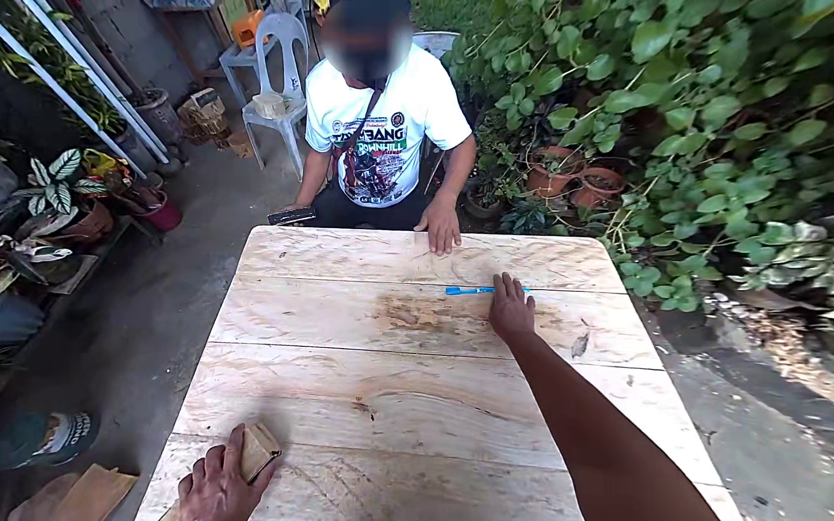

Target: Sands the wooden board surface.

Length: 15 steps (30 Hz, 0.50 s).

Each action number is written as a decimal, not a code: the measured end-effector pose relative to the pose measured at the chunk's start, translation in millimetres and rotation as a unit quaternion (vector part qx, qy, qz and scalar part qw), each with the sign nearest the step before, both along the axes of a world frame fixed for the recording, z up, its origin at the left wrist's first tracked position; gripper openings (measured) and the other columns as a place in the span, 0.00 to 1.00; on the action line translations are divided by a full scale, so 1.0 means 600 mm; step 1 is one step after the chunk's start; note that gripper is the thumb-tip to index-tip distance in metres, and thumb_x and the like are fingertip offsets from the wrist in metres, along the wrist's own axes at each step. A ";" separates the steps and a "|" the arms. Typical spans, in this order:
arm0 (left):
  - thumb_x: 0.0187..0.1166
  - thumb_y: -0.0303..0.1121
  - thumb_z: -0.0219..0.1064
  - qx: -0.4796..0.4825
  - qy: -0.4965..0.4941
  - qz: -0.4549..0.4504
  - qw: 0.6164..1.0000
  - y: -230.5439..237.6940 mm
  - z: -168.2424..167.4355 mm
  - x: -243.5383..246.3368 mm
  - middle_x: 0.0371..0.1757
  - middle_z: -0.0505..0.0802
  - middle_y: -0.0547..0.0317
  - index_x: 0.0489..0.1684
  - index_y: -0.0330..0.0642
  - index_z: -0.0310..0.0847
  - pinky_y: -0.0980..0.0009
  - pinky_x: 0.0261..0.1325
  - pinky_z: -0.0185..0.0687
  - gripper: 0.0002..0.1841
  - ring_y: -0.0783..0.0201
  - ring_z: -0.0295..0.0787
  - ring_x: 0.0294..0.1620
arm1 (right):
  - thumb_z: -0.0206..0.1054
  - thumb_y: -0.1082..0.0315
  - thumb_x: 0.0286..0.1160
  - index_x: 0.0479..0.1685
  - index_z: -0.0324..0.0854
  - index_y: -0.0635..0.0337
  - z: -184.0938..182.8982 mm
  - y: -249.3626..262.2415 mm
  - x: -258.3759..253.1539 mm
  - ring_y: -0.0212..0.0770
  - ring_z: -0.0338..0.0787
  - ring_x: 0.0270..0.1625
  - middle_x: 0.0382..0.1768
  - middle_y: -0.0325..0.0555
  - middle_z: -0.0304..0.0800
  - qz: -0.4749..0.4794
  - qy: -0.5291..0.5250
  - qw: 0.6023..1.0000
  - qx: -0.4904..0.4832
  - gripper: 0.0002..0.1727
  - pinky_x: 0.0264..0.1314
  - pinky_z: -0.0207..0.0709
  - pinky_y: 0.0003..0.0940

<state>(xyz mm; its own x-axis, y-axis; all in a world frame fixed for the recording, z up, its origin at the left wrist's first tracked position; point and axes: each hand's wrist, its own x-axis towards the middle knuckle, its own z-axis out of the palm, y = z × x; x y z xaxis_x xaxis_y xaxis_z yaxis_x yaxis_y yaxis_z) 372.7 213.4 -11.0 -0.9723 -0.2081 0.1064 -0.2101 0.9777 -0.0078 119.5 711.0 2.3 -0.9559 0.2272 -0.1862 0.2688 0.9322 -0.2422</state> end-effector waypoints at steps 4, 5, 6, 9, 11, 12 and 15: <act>0.53 0.71 0.75 -0.001 -0.008 0.004 1.000 0.001 0.001 0.003 0.56 0.91 0.26 0.78 0.41 0.79 0.30 0.55 0.78 0.53 0.23 0.88 0.57 | 0.48 0.73 0.90 0.88 0.65 0.57 -0.006 0.005 -0.019 0.62 0.49 0.96 0.90 0.56 0.63 -0.005 -0.061 0.998 0.017 0.27 0.88 0.38 0.78; 0.53 0.71 0.75 -0.001 -0.008 0.003 1.000 0.000 0.000 0.003 0.56 0.91 0.26 0.78 0.41 0.79 0.30 0.54 0.78 0.53 0.23 0.88 0.57 | 0.48 0.72 0.91 0.82 0.72 0.59 -0.008 0.004 -0.017 0.63 0.56 0.93 0.85 0.59 0.69 -0.005 -0.048 0.999 0.023 0.24 0.88 0.41 0.77; 0.53 0.71 0.76 0.001 -0.007 0.000 1.000 0.000 -0.001 0.003 0.56 0.90 0.25 0.78 0.41 0.79 0.30 0.54 0.78 0.53 0.23 0.88 0.56 | 0.49 0.72 0.91 0.78 0.76 0.61 -0.009 0.004 -0.014 0.63 0.61 0.91 0.81 0.61 0.73 -0.003 -0.035 0.999 0.027 0.22 0.88 0.42 0.75; 0.53 0.71 0.74 -0.002 -0.002 -0.002 1.000 -0.003 -0.005 0.004 0.56 0.91 0.25 0.78 0.40 0.79 0.30 0.53 0.78 0.53 0.23 0.88 0.56 | 0.48 0.73 0.91 0.73 0.79 0.64 -0.006 -0.003 0.001 0.63 0.67 0.87 0.76 0.63 0.79 0.016 -0.014 0.999 0.034 0.20 0.89 0.46 0.70; 0.53 0.71 0.74 -0.003 -0.001 -0.002 1.000 -0.002 -0.005 0.005 0.56 0.90 0.25 0.78 0.40 0.78 0.30 0.53 0.78 0.53 0.23 0.88 0.56 | 0.46 0.73 0.90 0.73 0.77 0.66 -0.004 -0.007 0.015 0.64 0.73 0.82 0.73 0.64 0.81 0.016 -0.005 0.999 0.027 0.21 0.81 0.60 0.65; 0.54 0.71 0.74 -0.002 0.000 -0.001 1.000 -0.002 -0.004 0.004 0.56 0.90 0.25 0.78 0.40 0.78 0.30 0.53 0.78 0.53 0.23 0.88 0.56 | 0.44 0.72 0.92 0.74 0.74 0.67 0.001 -0.010 0.025 0.64 0.77 0.79 0.73 0.65 0.81 0.002 -0.008 1.000 0.011 0.21 0.76 0.67 0.63; 0.53 0.71 0.73 -0.005 0.006 -0.004 1.000 -0.002 -0.004 0.003 0.55 0.90 0.25 0.77 0.40 0.79 0.30 0.53 0.78 0.53 0.23 0.88 0.55 | 0.37 0.66 0.96 0.79 0.66 0.65 0.018 -0.017 0.075 0.64 0.89 0.69 0.69 0.66 0.84 -0.086 -0.026 0.993 -0.074 0.22 0.67 0.80 0.60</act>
